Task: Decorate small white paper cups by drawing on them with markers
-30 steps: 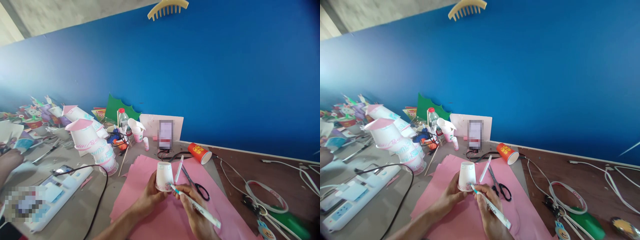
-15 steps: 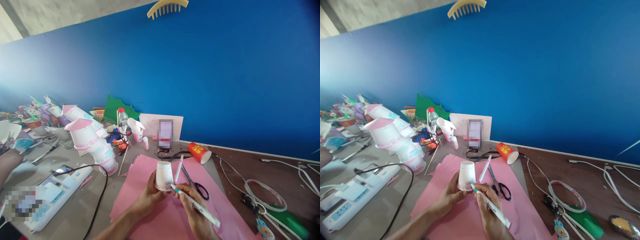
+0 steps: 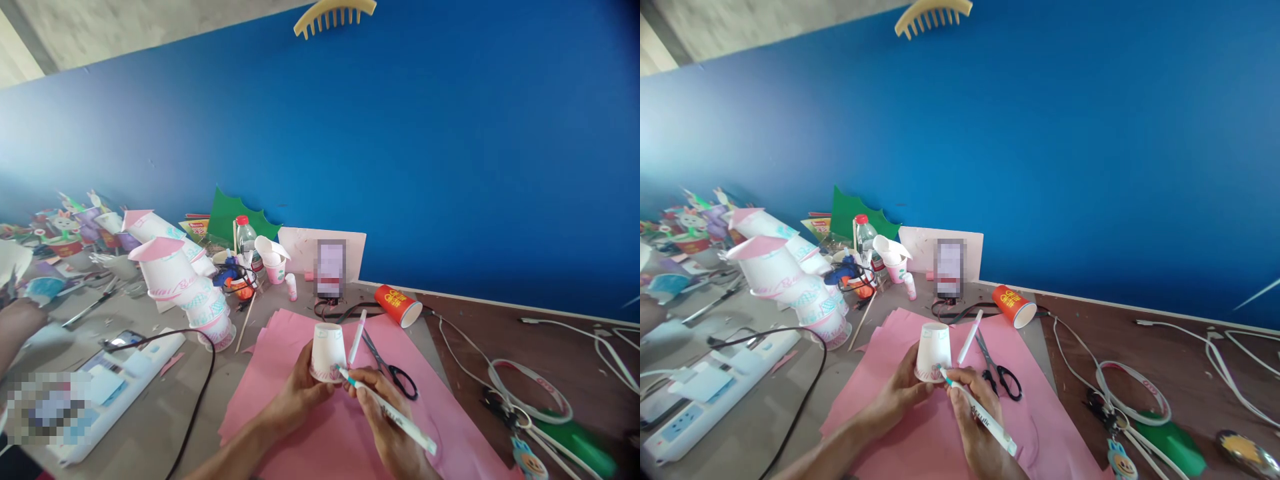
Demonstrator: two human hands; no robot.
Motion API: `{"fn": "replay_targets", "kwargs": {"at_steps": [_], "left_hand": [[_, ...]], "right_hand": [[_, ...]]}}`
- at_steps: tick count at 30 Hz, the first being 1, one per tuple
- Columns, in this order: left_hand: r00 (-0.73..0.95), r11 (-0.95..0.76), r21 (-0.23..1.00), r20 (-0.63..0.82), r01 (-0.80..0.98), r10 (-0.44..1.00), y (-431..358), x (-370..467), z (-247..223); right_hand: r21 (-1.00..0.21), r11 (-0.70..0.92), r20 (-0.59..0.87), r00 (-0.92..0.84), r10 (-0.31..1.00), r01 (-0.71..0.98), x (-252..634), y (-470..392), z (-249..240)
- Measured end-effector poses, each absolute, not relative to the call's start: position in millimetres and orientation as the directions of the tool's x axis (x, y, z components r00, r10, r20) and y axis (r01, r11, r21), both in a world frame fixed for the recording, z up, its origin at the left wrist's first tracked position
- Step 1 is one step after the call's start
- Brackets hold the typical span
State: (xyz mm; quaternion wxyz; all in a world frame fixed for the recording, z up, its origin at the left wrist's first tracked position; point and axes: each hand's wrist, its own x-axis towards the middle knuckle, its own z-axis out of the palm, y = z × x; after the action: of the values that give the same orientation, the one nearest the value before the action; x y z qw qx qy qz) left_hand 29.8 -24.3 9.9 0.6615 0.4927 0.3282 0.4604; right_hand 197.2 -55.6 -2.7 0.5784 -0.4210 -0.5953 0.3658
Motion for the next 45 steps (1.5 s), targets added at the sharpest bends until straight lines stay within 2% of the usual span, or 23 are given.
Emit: {"fn": "replay_targets", "kwargs": {"at_steps": [7, 12, 17, 27, 45], "left_hand": [[0.373, 0.094, 0.958, 0.014, -0.271, 0.928, -25.2, 29.7, 10.4], [0.364, 0.096, 0.958, 0.009, -0.27, 0.931, -25.5, 29.5, 10.9], [0.348, 0.094, 0.961, 0.002, -0.26, 0.938, -25.6, 29.2, 12.2], [0.356, 0.097, 0.965, -0.004, -0.243, 0.935, -26.8, 30.8, 19.4], [0.363, 0.108, 0.959, -0.005, -0.264, 0.932, -28.0, 32.5, 23.3]], "right_hand": [[-0.941, 0.338, 0.339, 0.017, 0.941, 0.03, 202.3, -57.8, -8.8], [-0.947, 0.318, 0.318, 0.0, 0.948, 0.054, 200.5, -61.2, -11.0], [-0.943, 0.321, 0.33, 0.116, 0.937, 0.09, 190.2, -65.2, -12.1], [-0.919, 0.376, 0.386, 0.085, 0.918, 0.116, 188.7, -63.8, -10.2], [-0.924, 0.354, 0.369, 0.101, 0.924, 0.142, 186.5, -64.6, -4.7]]}}
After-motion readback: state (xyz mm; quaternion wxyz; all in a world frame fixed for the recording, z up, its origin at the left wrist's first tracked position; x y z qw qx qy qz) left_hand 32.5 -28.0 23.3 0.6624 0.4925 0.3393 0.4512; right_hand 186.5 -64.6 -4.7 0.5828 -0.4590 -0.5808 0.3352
